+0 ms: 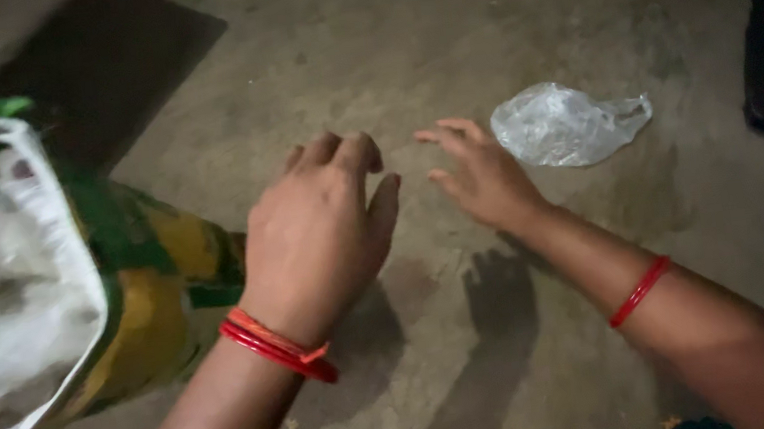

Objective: The person sits on the floor and repeatedly picks up clear plastic bags, crumples them into small bundles, and places them into a large woven sack. The person also handles a small white paper packet, folding it before placing it into the sack.

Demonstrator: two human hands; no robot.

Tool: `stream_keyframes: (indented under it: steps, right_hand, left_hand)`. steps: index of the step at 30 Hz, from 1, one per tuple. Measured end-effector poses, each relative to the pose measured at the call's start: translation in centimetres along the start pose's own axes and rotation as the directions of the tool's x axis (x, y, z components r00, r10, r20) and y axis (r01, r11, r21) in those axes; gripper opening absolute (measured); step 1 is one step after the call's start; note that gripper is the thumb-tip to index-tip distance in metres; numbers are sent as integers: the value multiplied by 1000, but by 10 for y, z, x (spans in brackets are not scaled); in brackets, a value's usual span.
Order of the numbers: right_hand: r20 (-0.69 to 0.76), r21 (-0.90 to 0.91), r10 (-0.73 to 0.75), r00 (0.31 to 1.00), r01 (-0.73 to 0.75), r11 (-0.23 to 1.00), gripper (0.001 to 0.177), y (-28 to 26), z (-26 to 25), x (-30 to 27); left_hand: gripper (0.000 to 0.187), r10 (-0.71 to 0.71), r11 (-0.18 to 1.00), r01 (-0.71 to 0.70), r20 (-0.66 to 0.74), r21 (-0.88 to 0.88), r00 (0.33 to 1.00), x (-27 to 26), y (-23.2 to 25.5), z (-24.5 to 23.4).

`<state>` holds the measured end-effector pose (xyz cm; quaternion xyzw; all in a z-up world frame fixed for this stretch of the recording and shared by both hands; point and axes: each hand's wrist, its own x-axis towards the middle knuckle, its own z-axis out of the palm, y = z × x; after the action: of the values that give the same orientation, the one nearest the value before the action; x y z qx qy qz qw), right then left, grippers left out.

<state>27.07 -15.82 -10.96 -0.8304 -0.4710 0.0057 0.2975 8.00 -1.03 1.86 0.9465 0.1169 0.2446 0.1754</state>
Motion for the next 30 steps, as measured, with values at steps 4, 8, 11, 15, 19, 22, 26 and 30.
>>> stream_keyframes:
  steps: [4,8,11,15,19,22,26,30]
  right_hand:
    - [-100,34,-24,995,28,999,54,95,9,-8]
    - [-120,70,207,971,-199,977,56,180,38,-16]
    - [-80,47,360,929,-358,933,61,228,55,-22]
    - [11,-127,482,876,-477,870,71,264,68,-25]
    - [78,-212,679,730,-653,727,66,275,83,-27]
    - [92,-255,673,734,-636,728,58,287,91,-30]
    - [122,-282,688,716,-639,715,58,303,102,-35]
    - [118,-287,542,832,-494,821,56,327,112,-38]
  left_hand:
    - [23,-33,997,37,72,-60,997,8,7,38]
    - [23,-55,994,68,144,-85,988,12,2,64]
    - [22,-77,992,95,192,-82,978,14,-5,78]
    - [21,-107,986,134,249,-94,963,16,-16,86]
    - [22,-135,985,163,323,-63,937,19,-29,92]
    - [23,-173,979,202,365,-42,915,22,-37,95]
    - [24,-194,972,232,405,-46,893,21,-48,100]
    - [25,-179,975,216,389,-53,904,18,-52,102]
